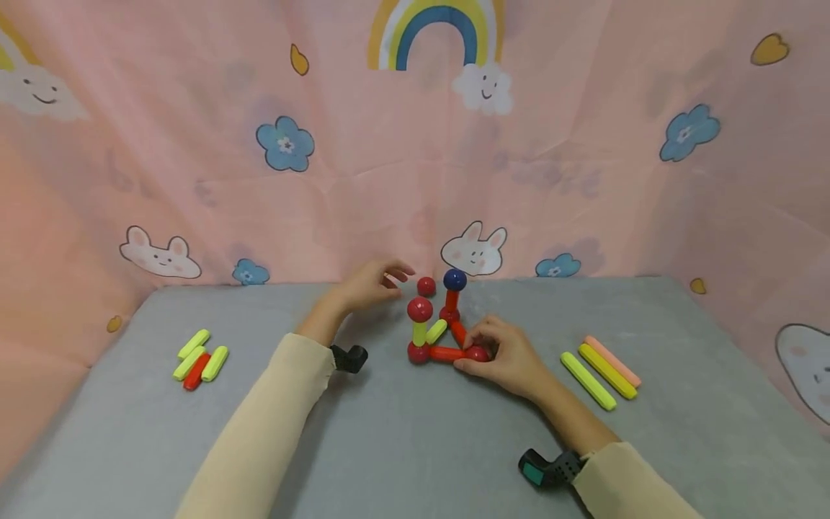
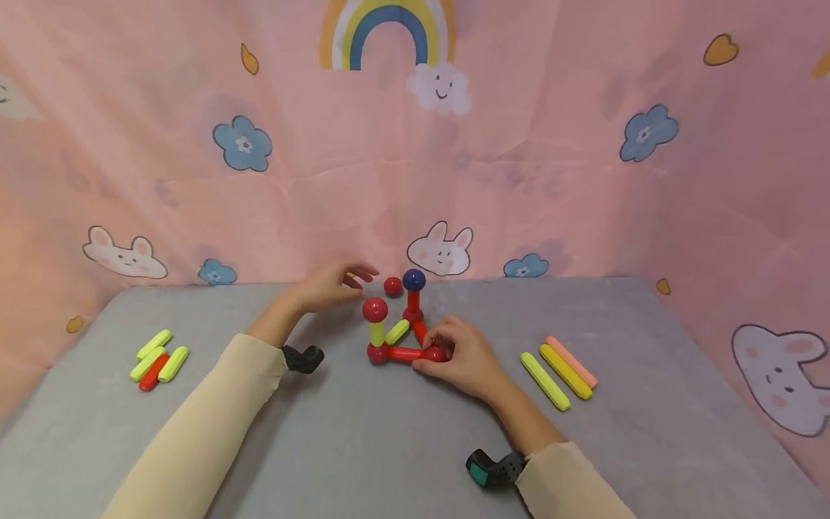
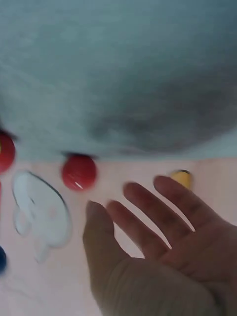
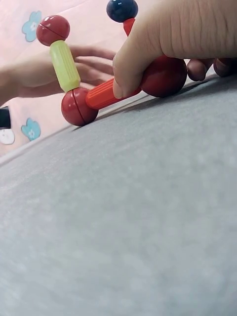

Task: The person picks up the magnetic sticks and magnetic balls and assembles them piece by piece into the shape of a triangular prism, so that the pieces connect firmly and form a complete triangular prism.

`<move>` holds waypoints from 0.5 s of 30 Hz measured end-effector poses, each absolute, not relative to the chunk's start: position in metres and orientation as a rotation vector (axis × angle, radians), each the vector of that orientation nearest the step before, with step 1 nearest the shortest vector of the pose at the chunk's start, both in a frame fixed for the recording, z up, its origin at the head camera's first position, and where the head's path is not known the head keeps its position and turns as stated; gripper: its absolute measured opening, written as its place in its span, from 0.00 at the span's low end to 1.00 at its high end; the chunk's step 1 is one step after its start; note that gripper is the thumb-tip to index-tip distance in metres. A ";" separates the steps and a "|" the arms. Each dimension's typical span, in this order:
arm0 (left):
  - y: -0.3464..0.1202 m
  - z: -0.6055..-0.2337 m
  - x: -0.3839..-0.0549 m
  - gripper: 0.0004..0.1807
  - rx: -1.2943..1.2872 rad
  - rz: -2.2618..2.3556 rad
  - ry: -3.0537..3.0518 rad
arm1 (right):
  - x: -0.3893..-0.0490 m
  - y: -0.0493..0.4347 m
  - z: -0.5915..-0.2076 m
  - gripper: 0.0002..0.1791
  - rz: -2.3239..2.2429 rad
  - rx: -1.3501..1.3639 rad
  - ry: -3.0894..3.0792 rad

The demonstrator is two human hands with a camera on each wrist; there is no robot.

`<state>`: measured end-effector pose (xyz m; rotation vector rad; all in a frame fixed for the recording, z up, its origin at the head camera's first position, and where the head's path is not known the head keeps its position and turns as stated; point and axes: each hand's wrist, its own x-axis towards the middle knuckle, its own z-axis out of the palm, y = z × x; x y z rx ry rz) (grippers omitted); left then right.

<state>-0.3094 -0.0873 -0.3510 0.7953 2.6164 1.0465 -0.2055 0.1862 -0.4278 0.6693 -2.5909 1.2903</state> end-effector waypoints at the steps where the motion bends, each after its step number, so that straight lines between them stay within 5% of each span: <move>1: -0.082 -0.351 -0.310 0.23 0.782 1.010 2.642 | -0.206 0.186 -0.428 0.12 1.288 0.676 -2.592; 8: -0.054 -0.354 -0.317 0.26 0.751 1.020 2.689 | -0.206 0.188 -0.422 0.13 1.268 0.698 -2.549; 15: -0.080 -0.362 -0.314 0.27 0.684 1.084 2.679 | -0.198 0.181 -0.422 0.12 1.192 0.810 -2.627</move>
